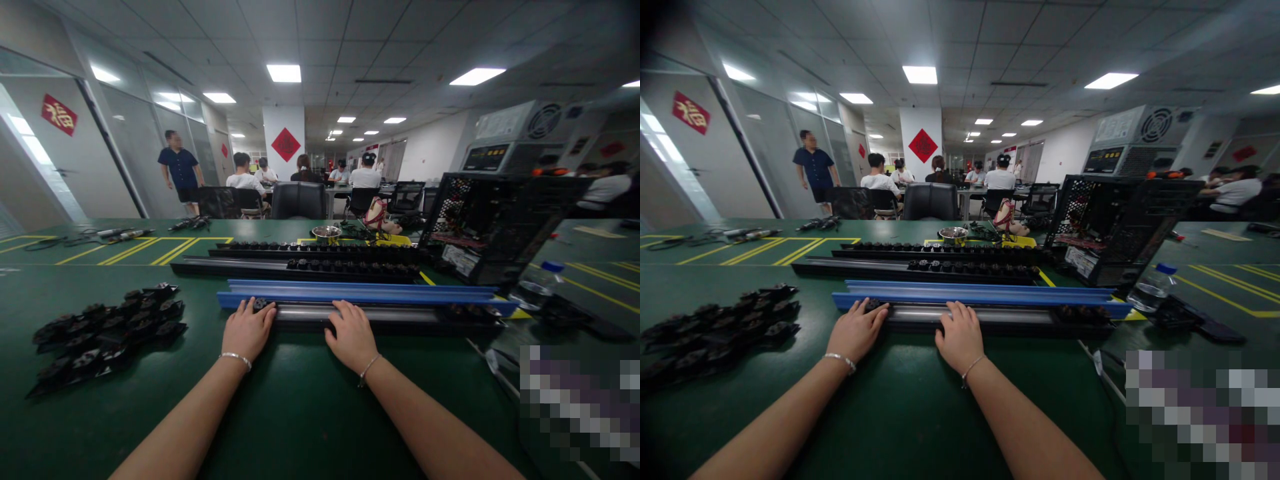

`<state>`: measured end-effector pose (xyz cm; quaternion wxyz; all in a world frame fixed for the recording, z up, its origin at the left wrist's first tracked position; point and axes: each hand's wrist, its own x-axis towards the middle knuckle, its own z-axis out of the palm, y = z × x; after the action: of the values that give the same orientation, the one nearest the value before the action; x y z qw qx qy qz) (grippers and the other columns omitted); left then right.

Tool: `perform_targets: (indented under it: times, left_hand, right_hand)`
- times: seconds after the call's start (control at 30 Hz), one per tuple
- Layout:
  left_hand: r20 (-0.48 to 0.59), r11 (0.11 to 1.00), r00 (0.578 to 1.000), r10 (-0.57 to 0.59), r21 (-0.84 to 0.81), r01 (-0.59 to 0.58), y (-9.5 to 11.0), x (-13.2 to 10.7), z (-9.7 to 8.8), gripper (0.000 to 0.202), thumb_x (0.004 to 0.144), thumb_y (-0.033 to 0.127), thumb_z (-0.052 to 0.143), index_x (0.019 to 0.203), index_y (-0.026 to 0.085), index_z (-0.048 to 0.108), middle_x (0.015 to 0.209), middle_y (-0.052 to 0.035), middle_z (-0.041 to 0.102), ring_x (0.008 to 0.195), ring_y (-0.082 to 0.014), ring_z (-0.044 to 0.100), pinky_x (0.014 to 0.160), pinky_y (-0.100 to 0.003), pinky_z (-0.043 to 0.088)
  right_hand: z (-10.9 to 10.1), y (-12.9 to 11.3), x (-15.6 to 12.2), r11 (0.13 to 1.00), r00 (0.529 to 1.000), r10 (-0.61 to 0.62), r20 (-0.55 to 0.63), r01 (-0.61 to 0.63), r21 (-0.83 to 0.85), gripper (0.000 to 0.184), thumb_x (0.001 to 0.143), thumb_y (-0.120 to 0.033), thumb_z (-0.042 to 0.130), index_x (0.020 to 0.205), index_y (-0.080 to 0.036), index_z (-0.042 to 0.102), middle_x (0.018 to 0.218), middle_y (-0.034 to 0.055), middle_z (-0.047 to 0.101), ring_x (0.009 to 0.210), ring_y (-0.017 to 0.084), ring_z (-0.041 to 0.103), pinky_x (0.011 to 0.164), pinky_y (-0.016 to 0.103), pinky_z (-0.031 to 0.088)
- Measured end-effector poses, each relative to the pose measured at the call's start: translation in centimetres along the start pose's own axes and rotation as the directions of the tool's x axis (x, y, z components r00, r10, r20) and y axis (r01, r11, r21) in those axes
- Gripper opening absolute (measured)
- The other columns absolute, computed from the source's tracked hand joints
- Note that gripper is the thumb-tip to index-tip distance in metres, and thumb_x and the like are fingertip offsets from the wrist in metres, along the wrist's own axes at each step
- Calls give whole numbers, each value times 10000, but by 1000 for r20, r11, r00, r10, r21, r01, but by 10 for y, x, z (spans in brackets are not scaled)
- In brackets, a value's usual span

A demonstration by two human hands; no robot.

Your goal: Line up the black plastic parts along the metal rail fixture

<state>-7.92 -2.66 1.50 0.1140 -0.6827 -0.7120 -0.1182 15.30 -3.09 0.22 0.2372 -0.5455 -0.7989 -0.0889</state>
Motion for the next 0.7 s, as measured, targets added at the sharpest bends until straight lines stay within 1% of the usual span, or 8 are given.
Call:
perform_targets:
  times: [0.17, 0.3, 0.43, 0.7]
  left_hand:
    - [3, 1000, 1000, 15, -11, -15, -3, 1, 0, 403, 888, 429, 305, 1199, 352, 549, 1284, -75, 529, 1237, -276, 416, 964, -412, 375]
    - [5, 998, 1000, 14, -55, -14, -4, 2, 0, 384, 882, 400, 330, 1179, 347, 569, 1218, -42, 585, 1252, -237, 402, 997, -401, 355]
    - [-11, 995, 1000, -3, -98, 2, -5, 2, 2, 371, 867, 396, 368, 1155, 329, 591, 1212, -14, 592, 1249, -229, 406, 1019, -390, 343]
    - [-22, 998, 998, 54, -9, -54, -7, 2, -1, 390, 881, 373, 340, 1174, 294, 586, 1201, -49, 598, 1237, -224, 424, 1052, -367, 301]
  right_hand:
    - [-2, -1, 0, 1000, 1000, 10, 14, -10, 7, 242, 789, -318, 498, 949, -193, 630, 1278, 87, 504, 1214, 249, 381, 1035, 406, 238]
    - [-2, -1, 0, 1000, 1000, 14, 20, -14, 7, 243, 790, -316, 496, 949, -192, 632, 1281, 89, 501, 1219, 249, 376, 1037, 405, 234]
    - [-1, 0, 0, 1000, 1000, 11, 18, -11, 2, 252, 790, -324, 497, 957, -191, 631, 1280, 90, 502, 1216, 251, 379, 1036, 405, 237]
    - [-2, 0, 0, 1000, 1000, 7, 10, -7, 5, 239, 780, -309, 505, 950, -196, 630, 1276, 87, 505, 1207, 252, 389, 1025, 403, 254]
